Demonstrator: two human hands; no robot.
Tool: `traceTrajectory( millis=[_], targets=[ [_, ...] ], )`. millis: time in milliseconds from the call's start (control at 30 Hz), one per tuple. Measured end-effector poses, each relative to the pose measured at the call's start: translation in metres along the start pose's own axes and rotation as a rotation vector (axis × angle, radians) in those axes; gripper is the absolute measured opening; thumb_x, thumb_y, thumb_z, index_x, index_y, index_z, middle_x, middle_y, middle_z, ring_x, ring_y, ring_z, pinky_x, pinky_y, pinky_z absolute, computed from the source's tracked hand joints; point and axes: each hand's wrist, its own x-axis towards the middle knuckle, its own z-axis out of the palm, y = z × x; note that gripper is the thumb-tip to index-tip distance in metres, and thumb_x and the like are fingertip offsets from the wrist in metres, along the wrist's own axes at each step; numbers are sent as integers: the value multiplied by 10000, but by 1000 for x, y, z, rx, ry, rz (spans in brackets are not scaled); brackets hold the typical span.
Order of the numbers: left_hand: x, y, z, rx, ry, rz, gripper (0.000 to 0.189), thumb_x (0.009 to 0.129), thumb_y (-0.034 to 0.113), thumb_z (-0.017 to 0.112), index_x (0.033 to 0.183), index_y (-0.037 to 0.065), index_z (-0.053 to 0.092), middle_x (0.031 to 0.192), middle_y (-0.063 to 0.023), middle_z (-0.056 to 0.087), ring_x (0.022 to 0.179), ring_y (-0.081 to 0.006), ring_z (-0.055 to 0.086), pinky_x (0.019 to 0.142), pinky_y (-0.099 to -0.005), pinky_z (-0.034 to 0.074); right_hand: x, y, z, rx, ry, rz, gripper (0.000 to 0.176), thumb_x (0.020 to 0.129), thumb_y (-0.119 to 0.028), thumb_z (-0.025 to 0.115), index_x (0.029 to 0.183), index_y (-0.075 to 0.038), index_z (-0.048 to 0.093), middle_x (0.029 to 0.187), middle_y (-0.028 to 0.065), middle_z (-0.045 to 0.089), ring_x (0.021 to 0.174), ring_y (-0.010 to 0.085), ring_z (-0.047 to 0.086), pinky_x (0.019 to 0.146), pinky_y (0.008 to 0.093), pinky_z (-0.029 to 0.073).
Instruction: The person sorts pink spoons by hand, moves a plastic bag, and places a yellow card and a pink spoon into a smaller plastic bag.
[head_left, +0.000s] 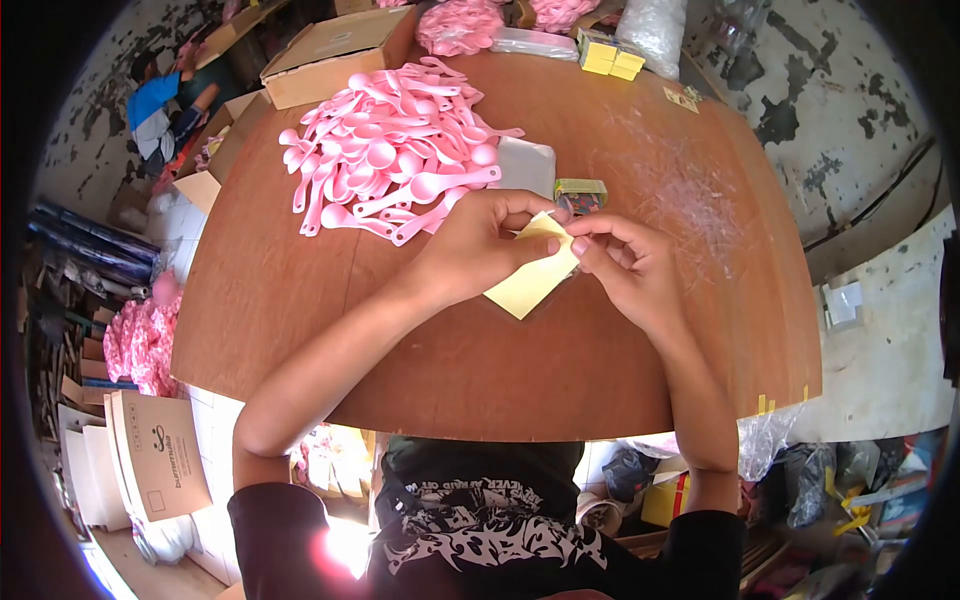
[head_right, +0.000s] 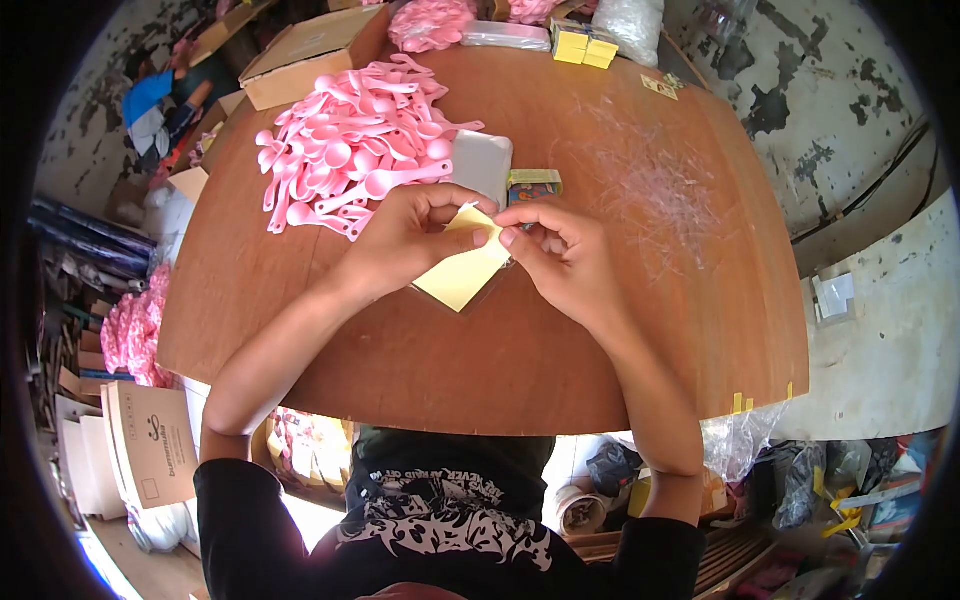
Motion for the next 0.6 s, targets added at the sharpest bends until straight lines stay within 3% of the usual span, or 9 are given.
traceTrajectory(
  millis=[167, 267, 333, 600],
  targets=[
    [3, -1, 0, 66, 9, 1, 270, 906, 106, 637, 1126, -50, 616, 975, -80, 684, 867, -76, 614, 742, -229, 502, 2, 8, 0, 73, -79, -92, 146, 877, -15, 632, 1018, 20, 651, 977, 63, 605, 817, 92, 595, 640, 216, 478],
    [3, -3, 1, 100, 27, 47, 271, 898, 147, 649, 1103, -30, 654, 910, -99, 699, 797, -103, 633, 694, -266, 514, 3, 11, -2, 9, -94, -139, 160, 876, -38, 641, 1023, 24, 648, 991, 63, 608, 824, 96, 595, 649, 223, 487],
    [3, -3, 2, 149, 18, 80, 261, 929, 174, 615, 1088, -29, 656, 940, -61, 688, 836, -72, 609, 725, -235, 506, 2, 9, -1, -39, -125, -134, 174, 876, -52, 646, 1031, 27, 644, 999, 62, 606, 820, 97, 592, 647, 223, 486],
    [7, -1, 6, 218, 7, 127, 262, 935, 165, 602, 1093, -37, 655, 921, -82, 693, 814, -76, 611, 705, -239, 510, -2, 15, 5, -7, -155, -54, 220, 873, -74, 660, 1069, 24, 634, 975, 40, 633, 746, 64, 572, 588, 200, 466]
  ],
)
